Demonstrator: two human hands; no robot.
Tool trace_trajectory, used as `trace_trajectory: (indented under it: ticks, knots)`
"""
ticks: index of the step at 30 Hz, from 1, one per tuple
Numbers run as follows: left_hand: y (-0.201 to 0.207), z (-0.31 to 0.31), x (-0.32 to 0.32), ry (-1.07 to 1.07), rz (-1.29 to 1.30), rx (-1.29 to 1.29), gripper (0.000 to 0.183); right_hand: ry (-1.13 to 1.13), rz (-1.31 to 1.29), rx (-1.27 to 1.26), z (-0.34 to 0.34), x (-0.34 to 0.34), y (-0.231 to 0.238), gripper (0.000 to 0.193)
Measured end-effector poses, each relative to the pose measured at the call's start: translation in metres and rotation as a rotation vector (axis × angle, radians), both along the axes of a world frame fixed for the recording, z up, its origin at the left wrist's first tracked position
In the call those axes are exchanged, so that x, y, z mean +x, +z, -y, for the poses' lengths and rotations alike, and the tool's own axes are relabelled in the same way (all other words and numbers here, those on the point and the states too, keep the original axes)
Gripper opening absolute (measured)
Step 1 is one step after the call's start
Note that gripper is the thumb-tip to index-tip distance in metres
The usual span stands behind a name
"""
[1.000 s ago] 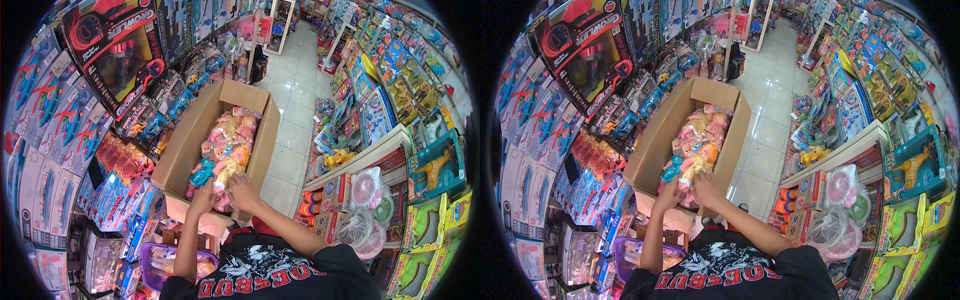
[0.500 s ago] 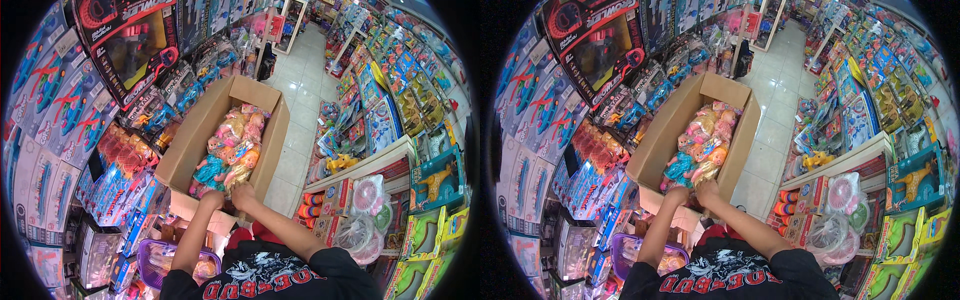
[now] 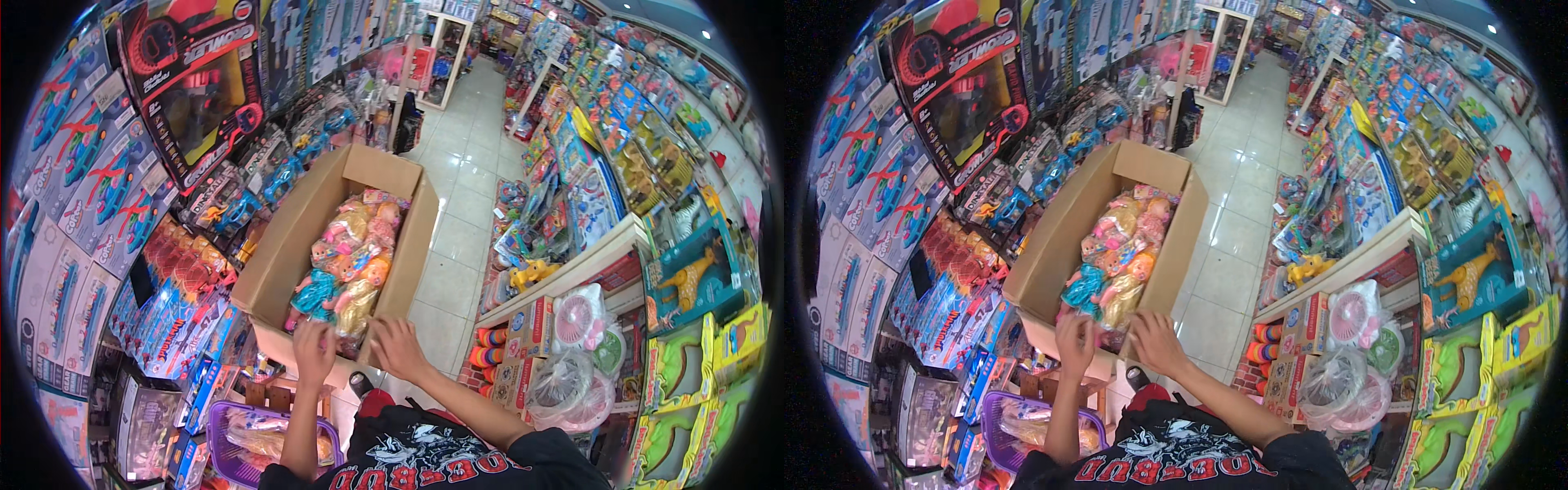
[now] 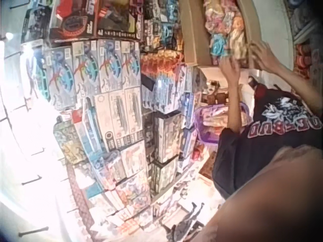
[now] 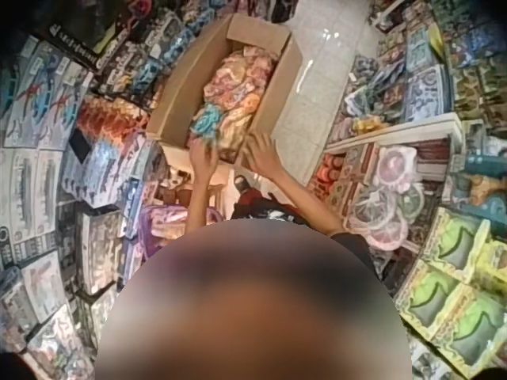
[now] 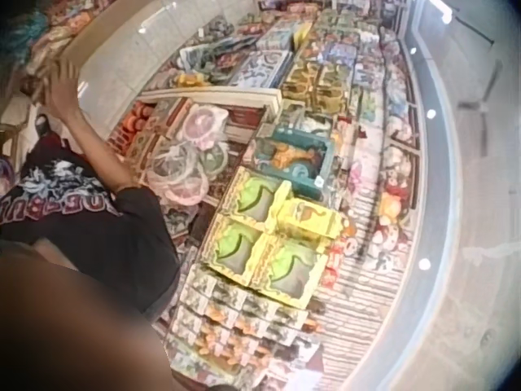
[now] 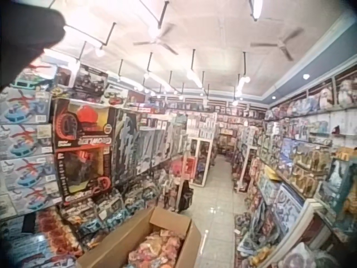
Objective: Picking up plastic-wrapped dolls and placing them into a cardboard box.
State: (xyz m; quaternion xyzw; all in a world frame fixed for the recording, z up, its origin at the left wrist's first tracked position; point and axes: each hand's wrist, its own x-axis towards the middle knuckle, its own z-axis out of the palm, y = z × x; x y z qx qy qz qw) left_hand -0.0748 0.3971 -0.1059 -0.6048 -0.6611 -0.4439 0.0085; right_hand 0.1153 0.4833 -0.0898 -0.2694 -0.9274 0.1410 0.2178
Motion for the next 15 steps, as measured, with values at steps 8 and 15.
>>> trace_trajectory:
  ticks: [8, 15]
  knots:
    - [-0.100, 0.054, 0.111, 0.019, 0.176, -0.005, 0.013, -0.386, -0.106, -0.295, 0.057, 0.199, -0.153, 0.021]
    - [-0.265, 0.169, 0.185, -0.393, 0.141, -0.782, 0.027, -0.652, 0.347, -0.835, 0.177, 0.337, -0.295, 0.035]
